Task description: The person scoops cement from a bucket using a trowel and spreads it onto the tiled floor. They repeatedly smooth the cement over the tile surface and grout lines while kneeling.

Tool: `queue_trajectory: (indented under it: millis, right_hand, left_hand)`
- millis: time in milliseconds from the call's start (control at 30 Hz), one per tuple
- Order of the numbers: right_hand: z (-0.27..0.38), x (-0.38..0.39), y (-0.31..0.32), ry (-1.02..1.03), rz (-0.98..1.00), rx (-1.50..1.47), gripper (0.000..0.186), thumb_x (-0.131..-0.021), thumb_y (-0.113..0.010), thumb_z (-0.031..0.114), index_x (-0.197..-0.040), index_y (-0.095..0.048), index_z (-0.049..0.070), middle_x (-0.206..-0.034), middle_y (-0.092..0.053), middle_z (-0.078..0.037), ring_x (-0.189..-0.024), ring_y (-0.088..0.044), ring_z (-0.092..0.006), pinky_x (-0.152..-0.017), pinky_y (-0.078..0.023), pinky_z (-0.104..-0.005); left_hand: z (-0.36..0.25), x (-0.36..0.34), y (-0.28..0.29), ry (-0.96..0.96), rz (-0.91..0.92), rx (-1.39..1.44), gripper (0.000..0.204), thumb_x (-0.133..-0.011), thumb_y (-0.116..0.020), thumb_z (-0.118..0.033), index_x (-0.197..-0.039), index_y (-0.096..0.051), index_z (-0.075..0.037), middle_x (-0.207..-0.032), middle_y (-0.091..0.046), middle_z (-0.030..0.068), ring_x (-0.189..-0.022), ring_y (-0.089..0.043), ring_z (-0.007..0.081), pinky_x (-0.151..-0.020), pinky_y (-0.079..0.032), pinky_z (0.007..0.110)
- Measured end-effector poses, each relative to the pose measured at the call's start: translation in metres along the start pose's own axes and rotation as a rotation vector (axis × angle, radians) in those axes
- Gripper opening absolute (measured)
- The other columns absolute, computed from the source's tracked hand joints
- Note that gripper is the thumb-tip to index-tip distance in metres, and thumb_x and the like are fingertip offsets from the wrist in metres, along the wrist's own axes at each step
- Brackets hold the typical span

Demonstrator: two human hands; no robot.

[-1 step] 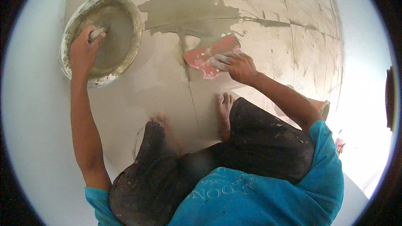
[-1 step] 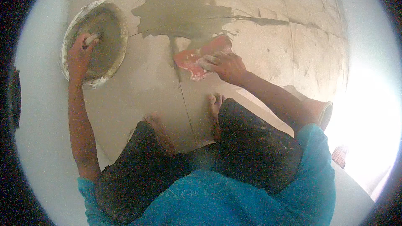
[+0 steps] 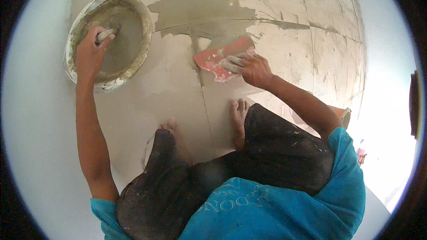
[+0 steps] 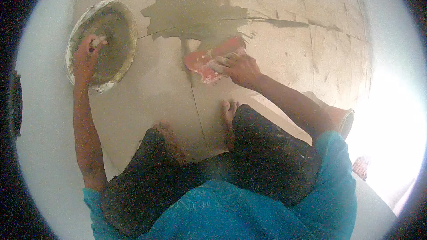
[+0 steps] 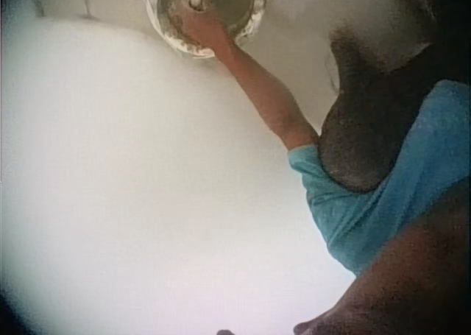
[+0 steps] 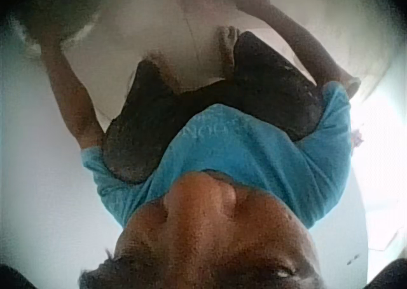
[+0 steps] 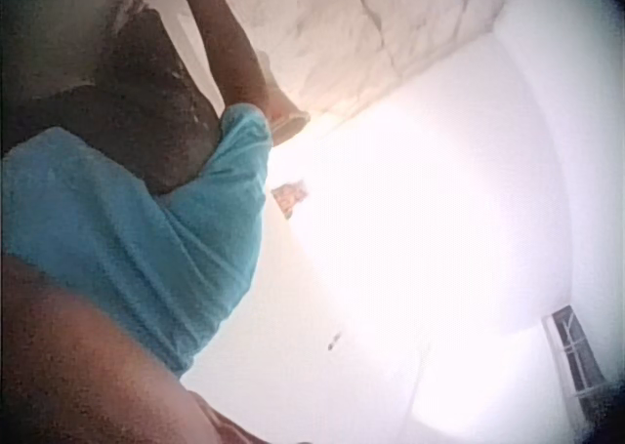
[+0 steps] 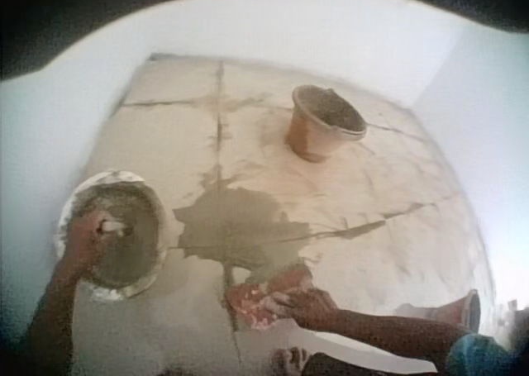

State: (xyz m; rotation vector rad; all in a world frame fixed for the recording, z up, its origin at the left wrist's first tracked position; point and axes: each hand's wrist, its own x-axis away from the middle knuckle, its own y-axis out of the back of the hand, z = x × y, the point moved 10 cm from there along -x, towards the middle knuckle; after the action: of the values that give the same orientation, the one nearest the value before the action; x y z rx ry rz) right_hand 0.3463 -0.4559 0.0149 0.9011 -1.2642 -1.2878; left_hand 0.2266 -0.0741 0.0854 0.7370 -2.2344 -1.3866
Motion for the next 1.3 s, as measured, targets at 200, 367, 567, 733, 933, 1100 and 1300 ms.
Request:
queue_trajectory:
  millis: [200,367,567,733,933,1100,1300]
  right_hand:
    - [-0.009,-0.042,0.011,-0.013,-0.014,0.023,0.053,-0.078,-0.057,0.006,-0.125,-0.055,0.031,-0.125,-0.058,0.005,-0.103,-0.061,-0.0214,-0.078,-0.055,-0.0387]
    - [-0.043,-0.076,0.033,-0.283,0.159,0.033,0.043,-0.078,-0.06,0.013,-0.121,-0.058,0.023,-0.115,-0.064,-0.005,-0.096,-0.064,-0.0268,-0.074,-0.054,-0.0455]
    - [-0.229,-0.013,0.086,-0.631,-0.451,-0.346,0.036,-0.083,-0.061,0.018,-0.117,-0.059,0.006,-0.097,-0.067,-0.01,-0.081,-0.066,-0.0201,-0.069,-0.054,-0.0386]
    - [-0.349,0.123,0.026,-1.164,-0.49,-0.818,0.036,-0.082,-0.063,0.011,-0.115,-0.058,-0.001,-0.094,-0.066,-0.011,-0.076,-0.065,-0.0187,-0.064,-0.055,-0.034]
    - [-0.3,0.076,0.022,-0.79,-0.258,-0.378,0.044,-0.078,-0.069,0.016,-0.117,-0.058,-0.001,-0.094,-0.066,-0.012,-0.078,-0.065,-0.0213,-0.063,-0.054,-0.0358]
    - [-0.259,0.019,0.021,-0.607,-0.381,-0.206,0.051,-0.073,-0.073,0.022,-0.118,-0.059,0.001,-0.098,-0.067,-0.015,-0.089,-0.065,-0.0258,-0.076,-0.051,-0.0375]
    - [-0.251,-0.034,0.018,-0.807,-0.381,-0.329,0.047,-0.072,-0.073,0.025,-0.111,-0.063,0.002,-0.095,-0.068,-0.018,-0.088,-0.066,-0.029,-0.075,-0.05,-0.038]
  left_hand:
    - [-0.01,0.009,0.005,-0.044,0.007,0.031,0.032,-0.083,-0.071,-0.03,-0.102,-0.059,-0.007,-0.083,-0.065,0.0123,-0.069,-0.058,0.0263,-0.067,-0.046,0.037]
    - [-0.007,0.021,0.022,-0.002,-0.076,-0.175,0.032,-0.082,-0.07,-0.032,-0.099,-0.06,-0.007,-0.084,-0.067,0.015,-0.075,-0.064,0.0301,-0.068,-0.048,0.039]
    - [0.023,0.012,0.04,0.197,-0.153,-0.398,0.033,-0.083,-0.069,-0.037,-0.1,-0.061,-0.009,-0.084,-0.067,0.0158,-0.078,-0.065,0.0337,-0.07,-0.049,0.042]
    - [0.03,-0.01,0.03,0.151,-0.206,-0.368,0.036,-0.084,-0.063,-0.049,-0.096,-0.062,-0.014,-0.086,-0.067,0.0119,-0.079,-0.065,0.0345,-0.069,-0.049,0.044]
    - [0.014,-0.017,0.02,0.07,-0.218,-0.282,0.035,-0.084,-0.066,-0.044,-0.093,-0.061,-0.011,-0.083,-0.066,0.0115,-0.073,-0.064,0.0284,-0.068,-0.049,0.04]
    - [-0.009,-0.01,0.01,-0.003,-0.217,-0.193,0.032,-0.083,-0.069,-0.04,-0.091,-0.06,-0.011,-0.075,-0.066,0.0097,-0.065,-0.064,0.0283,-0.062,-0.048,0.038]
    - [-0.038,0.0,0.011,-0.052,-0.172,-0.181,0.032,-0.081,-0.072,-0.036,-0.089,-0.06,-0.008,-0.07,-0.063,0.011,-0.062,-0.062,0.0285,-0.06,-0.047,0.038]
